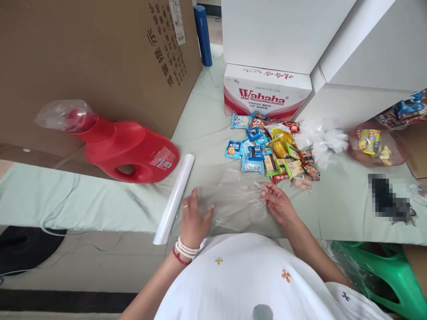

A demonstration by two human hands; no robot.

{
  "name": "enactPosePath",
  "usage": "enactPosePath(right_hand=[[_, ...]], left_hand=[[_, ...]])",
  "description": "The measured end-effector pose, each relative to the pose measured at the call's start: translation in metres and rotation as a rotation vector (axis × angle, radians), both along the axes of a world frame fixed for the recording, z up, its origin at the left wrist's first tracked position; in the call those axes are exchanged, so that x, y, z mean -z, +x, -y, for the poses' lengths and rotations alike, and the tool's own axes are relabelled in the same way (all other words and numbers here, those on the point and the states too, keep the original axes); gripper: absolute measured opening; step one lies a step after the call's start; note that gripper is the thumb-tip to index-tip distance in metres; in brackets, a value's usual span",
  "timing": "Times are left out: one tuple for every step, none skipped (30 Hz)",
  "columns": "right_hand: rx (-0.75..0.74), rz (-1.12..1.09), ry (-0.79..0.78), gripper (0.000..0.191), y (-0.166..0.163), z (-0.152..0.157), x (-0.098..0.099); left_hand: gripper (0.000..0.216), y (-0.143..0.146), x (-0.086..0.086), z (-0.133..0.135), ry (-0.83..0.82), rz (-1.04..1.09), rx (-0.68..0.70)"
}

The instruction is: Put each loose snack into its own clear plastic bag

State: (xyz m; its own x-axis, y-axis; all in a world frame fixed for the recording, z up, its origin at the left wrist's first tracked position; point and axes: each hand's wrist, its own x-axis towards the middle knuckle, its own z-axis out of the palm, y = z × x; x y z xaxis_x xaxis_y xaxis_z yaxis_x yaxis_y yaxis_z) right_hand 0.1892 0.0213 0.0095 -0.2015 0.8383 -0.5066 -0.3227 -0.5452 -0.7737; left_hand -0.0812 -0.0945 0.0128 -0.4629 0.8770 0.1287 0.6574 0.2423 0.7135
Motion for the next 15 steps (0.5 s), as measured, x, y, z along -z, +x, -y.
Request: enactPosePath(right_hand=[[-0.03, 0.016, 0.035, 0.046, -0.001, 0.002, 0.001], [-0.06, 0.027, 0.07, 0.044, -0.004, 0.003, 0.001], [-0.095, 0.029, 0.1, 0.041, -0.008, 0.004, 0.001], [-0.141, 0.024, 0.12, 0.04, -0.013, 0.004, 0.0], [-0.196, 0.012, 0.13, 0.039, -0.017, 0.004, -0.001], [-0.248, 0.0, 0.135, 0.038, -0.02, 0.004, -0.003], [-0.28, -0.002, 0.141, 0.038, -0.021, 0.003, -0.005], [-0.28, 0.01, 0.154, 0.039, -0.019, 0.002, -0.007], [-0.239, 0.04, 0.175, 0.04, -0.013, 0.002, -0.008], [-0.166, 0.086, 0.202, 0.04, -0.002, 0.002, -0.009], [-0.075, 0.145, 0.226, 0.041, 0.012, 0.003, -0.009], [0.016, 0.214, 0.245, 0.041, 0.03, 0.003, -0.008], [0.091, 0.298, 0.261, 0.04, 0.05, 0.004, -0.008], [0.144, 0.406, 0.286, 0.038, 0.07, 0.003, -0.008], [0.169, 0.544, 0.329, 0.034, 0.09, 0.001, -0.008]], left_hand=[[0.05, -0.001, -0.005, 0.001, 0.115, -0.166, 0.036], [0.039, -0.001, -0.011, 0.0, 0.216, -0.271, 0.14], [0.033, 0.0, -0.016, -0.004, 0.289, -0.317, 0.296], [0.032, 0.003, -0.019, -0.011, 0.323, -0.326, 0.472], [0.033, 0.007, -0.02, -0.019, 0.318, -0.322, 0.633], [0.035, 0.012, -0.017, -0.029, 0.281, -0.326, 0.755], [0.036, 0.016, -0.013, -0.039, 0.216, -0.35, 0.818], [0.038, 0.02, -0.006, -0.048, 0.135, -0.39, 0.834], [0.042, 0.023, 0.003, -0.055, 0.052, -0.434, 0.828], [0.047, 0.025, 0.012, -0.06, -0.025, -0.472, 0.81], [0.052, 0.025, 0.02, -0.062, -0.083, -0.501, 0.794], [0.056, 0.025, 0.027, -0.063, -0.125, -0.523, 0.775], [0.059, 0.023, 0.032, -0.062, -0.15, -0.536, 0.757], [0.061, 0.021, 0.035, -0.06, -0.164, -0.544, 0.746], [0.064, 0.02, 0.036, -0.058, -0.174, -0.548, 0.736]])
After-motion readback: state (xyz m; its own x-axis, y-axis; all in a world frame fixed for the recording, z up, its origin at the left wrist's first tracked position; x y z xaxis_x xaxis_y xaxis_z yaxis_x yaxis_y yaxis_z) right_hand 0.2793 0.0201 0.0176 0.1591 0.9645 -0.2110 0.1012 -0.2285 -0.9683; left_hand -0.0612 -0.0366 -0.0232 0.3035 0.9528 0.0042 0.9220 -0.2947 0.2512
